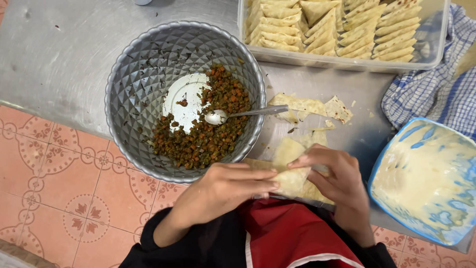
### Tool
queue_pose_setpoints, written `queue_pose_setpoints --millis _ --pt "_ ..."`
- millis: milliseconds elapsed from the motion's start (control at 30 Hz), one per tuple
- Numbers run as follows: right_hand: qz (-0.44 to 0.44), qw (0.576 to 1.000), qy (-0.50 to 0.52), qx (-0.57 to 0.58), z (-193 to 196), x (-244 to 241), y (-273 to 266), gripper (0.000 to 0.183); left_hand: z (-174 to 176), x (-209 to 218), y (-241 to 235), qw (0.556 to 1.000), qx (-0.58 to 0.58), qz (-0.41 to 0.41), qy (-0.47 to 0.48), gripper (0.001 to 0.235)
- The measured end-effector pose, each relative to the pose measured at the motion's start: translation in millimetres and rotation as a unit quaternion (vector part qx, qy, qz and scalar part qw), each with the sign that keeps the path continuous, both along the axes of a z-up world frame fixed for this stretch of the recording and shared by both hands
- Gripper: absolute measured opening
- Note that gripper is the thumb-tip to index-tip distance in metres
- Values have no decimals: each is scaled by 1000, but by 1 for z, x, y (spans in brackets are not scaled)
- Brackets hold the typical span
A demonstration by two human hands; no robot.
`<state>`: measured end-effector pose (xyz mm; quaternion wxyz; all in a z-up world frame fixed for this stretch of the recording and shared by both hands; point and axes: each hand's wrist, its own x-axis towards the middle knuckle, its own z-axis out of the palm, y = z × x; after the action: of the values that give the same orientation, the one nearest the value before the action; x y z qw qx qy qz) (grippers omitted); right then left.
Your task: The person repeatedly folds rectangular pastry sheets into cones, spoons a vegetable filling into each cone, and seals the edges with a liquid adhesive. The finished samosas are placed in a tray on the right side of the workspace.
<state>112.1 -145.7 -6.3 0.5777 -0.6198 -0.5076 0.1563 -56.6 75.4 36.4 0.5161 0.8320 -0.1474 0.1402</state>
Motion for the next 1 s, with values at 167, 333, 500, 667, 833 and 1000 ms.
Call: queue_pose_setpoints --millis 167,333,500,667,833,1000 --pt "80 977 -184 -75 48 -3 -6 30 -56 7 -25 923 -179 -70 334 49" --pt "-58 989 -134 5 -15 -13 12 29 -74 16 -40 847 -332 -207 361 58" --pt "-175 933 182 -257 -88 -13 6 58 -63 11 -28 802 -420 -198 377 60" --pt "-222 937 28 -267 -106 -15 5 78 -31 2 -4 938 -236 -126 218 47" --pt "-255 910 -48 -322 -109 -21 13 82 11 -28 46 982 -158 -82 67 17" --pt "-310 896 -1 -318 -72 -9 34 52 8 -63 69 966 -123 208 94 17"
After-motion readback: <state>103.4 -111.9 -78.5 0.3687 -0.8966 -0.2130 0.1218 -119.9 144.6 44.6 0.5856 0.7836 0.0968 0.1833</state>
